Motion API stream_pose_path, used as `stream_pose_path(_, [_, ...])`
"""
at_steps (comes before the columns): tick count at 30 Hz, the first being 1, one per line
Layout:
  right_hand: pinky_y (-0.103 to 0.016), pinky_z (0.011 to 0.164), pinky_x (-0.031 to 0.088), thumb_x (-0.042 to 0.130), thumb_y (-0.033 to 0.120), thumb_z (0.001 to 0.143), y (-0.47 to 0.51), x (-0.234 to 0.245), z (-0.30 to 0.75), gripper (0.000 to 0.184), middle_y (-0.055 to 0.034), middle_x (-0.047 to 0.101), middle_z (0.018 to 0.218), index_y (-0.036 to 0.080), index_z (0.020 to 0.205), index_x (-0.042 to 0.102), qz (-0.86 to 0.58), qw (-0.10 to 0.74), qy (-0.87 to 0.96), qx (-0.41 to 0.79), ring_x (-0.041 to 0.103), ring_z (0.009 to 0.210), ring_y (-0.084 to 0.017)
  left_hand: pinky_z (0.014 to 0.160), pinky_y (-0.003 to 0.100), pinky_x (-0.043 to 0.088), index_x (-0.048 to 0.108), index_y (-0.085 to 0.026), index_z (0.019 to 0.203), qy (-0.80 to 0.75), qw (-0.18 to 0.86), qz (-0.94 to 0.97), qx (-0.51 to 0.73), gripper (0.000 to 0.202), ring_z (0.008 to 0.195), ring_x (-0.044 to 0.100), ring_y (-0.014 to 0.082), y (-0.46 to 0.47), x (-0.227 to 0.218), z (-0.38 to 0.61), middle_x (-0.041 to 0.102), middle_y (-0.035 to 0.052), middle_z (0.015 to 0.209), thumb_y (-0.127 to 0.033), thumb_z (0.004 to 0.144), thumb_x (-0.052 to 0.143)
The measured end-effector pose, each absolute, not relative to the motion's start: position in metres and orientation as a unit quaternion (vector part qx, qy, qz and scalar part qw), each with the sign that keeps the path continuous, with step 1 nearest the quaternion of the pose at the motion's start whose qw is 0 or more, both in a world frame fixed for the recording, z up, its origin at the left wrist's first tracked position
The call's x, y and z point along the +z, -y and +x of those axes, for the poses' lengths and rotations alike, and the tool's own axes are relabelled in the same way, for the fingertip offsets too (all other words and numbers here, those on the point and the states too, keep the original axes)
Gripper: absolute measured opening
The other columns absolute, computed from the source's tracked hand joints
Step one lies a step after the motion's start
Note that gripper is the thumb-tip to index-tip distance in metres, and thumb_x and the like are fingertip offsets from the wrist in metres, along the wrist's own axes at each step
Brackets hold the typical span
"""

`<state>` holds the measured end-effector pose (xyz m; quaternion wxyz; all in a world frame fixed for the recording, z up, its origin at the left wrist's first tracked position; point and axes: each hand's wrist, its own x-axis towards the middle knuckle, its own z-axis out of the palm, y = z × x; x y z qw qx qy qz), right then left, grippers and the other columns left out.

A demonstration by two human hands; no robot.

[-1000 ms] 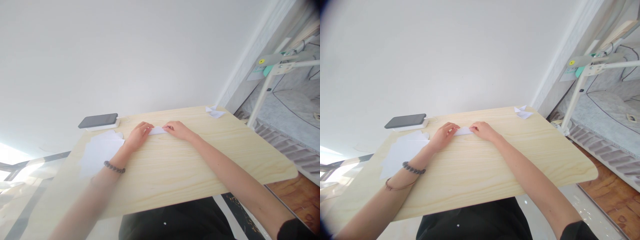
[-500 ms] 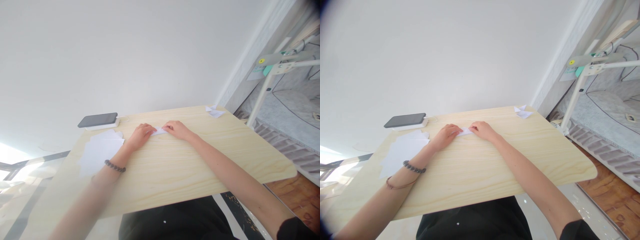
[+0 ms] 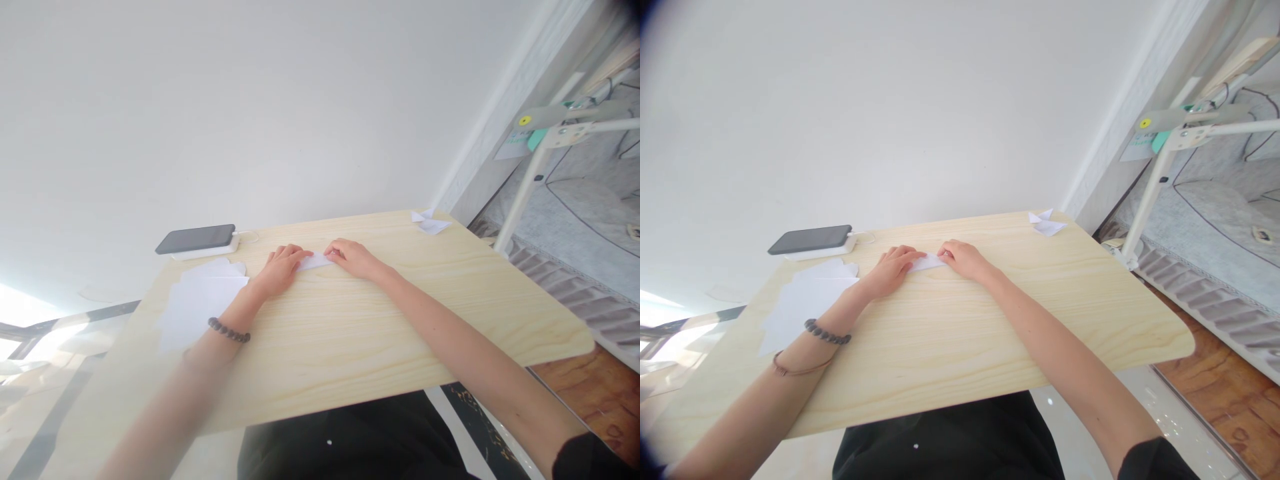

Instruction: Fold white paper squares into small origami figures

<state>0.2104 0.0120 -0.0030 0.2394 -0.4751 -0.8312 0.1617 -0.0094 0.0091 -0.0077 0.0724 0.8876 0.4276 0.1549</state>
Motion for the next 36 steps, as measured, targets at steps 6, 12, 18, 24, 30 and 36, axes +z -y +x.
stream_pose_path(6, [-0.022,0.068,0.036,0.044,0.021,0.081,-0.0112,-0.0032,0.2095,0.019,-0.0028,0.058,0.088,0.018,0.091,0.059,-0.473,0.246,0.830,0.164,0.050,0.073,-0.010,0.086,0.037,0.036,0.050,-0.032,0.113,-0.354,0.050,0.920,0.158,0.054,0.097,0.045,0.0176,-0.0088,-0.0024,-0.0075,0.040,0.0038,0.115,0.000,0.073,0.032])
stream_pose_path(12, [-0.023,0.067,0.036,0.045,0.022,0.080,-0.0112,-0.0027,0.2088,0.020,-0.0033,0.059,0.085,0.018,0.094,0.058,-0.484,0.236,0.823,0.179,0.050,0.072,-0.011,0.088,0.035,0.037,0.054,-0.034,0.109,-0.318,0.026,0.938,0.135,0.063,0.100,0.043,0.0169,-0.0081,-0.0012,-0.0058,0.040,0.0025,0.115,0.007,0.067,0.030])
stream_pose_path(18, [-0.024,0.069,0.037,0.044,0.020,0.081,-0.0112,-0.0036,0.2096,0.019,-0.0035,0.059,0.088,0.019,0.093,0.058,-0.484,0.239,0.822,0.182,0.051,0.074,-0.011,0.089,0.034,0.035,0.048,-0.039,0.117,-0.313,0.013,0.942,0.119,0.071,0.104,0.040,0.0169,-0.0085,0.0002,-0.0067,0.040,0.0010,0.116,0.008,0.066,0.031])
stream_pose_path(24, [-0.024,0.072,0.037,0.041,0.017,0.081,-0.0122,-0.0036,0.2096,0.020,-0.0048,0.059,0.091,0.017,0.092,0.058,-0.476,0.244,0.828,0.168,0.051,0.078,-0.012,0.089,0.035,0.034,0.046,-0.041,0.119,-0.322,0.008,0.942,0.100,0.072,0.104,0.040,0.0181,-0.0091,0.0000,-0.0077,0.043,0.0009,0.114,0.007,0.067,0.031])
stream_pose_path(30, [-0.024,0.070,0.037,0.042,0.019,0.081,-0.0140,-0.0043,0.2085,0.019,-0.0042,0.058,0.087,0.016,0.090,0.058,-0.484,0.249,0.824,0.155,0.050,0.075,-0.012,0.089,0.036,0.033,0.045,-0.041,0.119,-0.323,0.014,0.941,0.099,0.071,0.107,0.038,0.0190,-0.0098,0.0000,-0.0070,0.044,0.0006,0.115,0.006,0.068,0.032])
stream_pose_path(36, [-0.026,0.074,0.038,0.048,0.021,0.078,-0.0154,-0.0085,0.2106,0.017,-0.0045,0.054,0.090,0.016,0.091,0.057,-0.501,0.276,0.805,0.158,0.051,0.076,-0.012,0.089,0.035,0.033,0.046,-0.041,0.119,-0.327,0.019,0.940,0.098,0.070,0.108,0.039,0.0188,-0.0096,0.0015,-0.0055,0.045,0.0005,0.114,0.006,0.068,0.033])
